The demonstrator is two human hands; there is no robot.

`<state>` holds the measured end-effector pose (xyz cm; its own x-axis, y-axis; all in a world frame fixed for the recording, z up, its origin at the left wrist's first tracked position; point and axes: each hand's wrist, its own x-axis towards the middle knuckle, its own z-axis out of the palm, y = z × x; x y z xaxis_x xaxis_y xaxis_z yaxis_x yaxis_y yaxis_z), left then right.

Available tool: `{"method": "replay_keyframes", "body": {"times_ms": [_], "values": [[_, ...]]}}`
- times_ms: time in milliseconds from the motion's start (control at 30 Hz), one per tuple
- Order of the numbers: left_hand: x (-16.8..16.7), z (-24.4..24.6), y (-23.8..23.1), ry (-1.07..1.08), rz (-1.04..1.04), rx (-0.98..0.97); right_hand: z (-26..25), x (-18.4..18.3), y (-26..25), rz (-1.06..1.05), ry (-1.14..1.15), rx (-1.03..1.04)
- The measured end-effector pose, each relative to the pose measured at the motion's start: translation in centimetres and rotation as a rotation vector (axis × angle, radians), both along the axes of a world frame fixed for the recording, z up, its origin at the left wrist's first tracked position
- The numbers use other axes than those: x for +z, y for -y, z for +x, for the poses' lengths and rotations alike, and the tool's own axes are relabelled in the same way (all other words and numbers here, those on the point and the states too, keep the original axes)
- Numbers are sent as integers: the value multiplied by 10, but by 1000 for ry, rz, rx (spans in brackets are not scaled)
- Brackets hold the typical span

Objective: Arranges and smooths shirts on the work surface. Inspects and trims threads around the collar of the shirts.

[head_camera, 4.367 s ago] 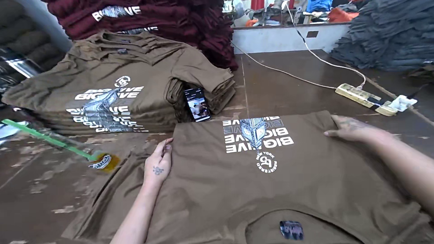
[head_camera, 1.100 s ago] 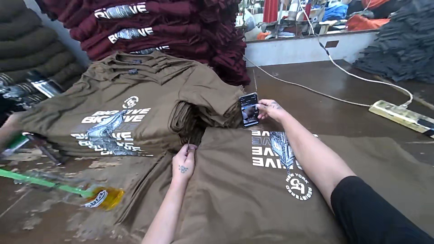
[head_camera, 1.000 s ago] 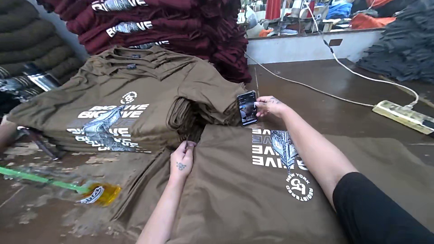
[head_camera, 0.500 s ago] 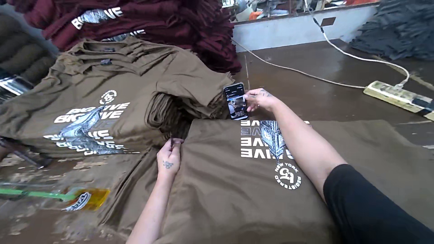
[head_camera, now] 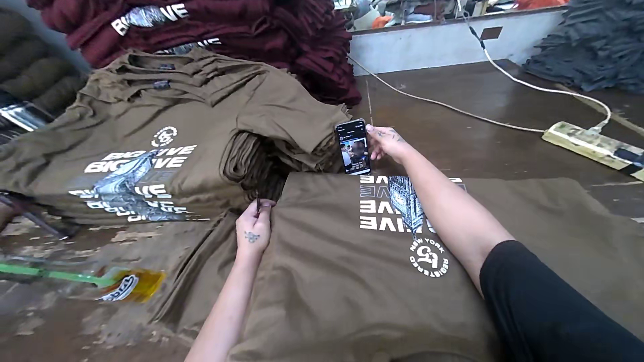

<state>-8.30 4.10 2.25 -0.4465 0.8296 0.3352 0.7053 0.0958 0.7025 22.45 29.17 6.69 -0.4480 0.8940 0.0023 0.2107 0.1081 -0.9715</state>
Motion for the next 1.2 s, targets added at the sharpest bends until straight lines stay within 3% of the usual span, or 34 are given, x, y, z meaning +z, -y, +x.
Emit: {"method": "replay_keyframes", "body": {"times_ms": [467,1200], "values": [[0,0,0,14,27,8,-9,7,-12,164,40,-80],[-1,-1,-1,-9,18,4,-11,7,-10,71,-28,-97]]}}
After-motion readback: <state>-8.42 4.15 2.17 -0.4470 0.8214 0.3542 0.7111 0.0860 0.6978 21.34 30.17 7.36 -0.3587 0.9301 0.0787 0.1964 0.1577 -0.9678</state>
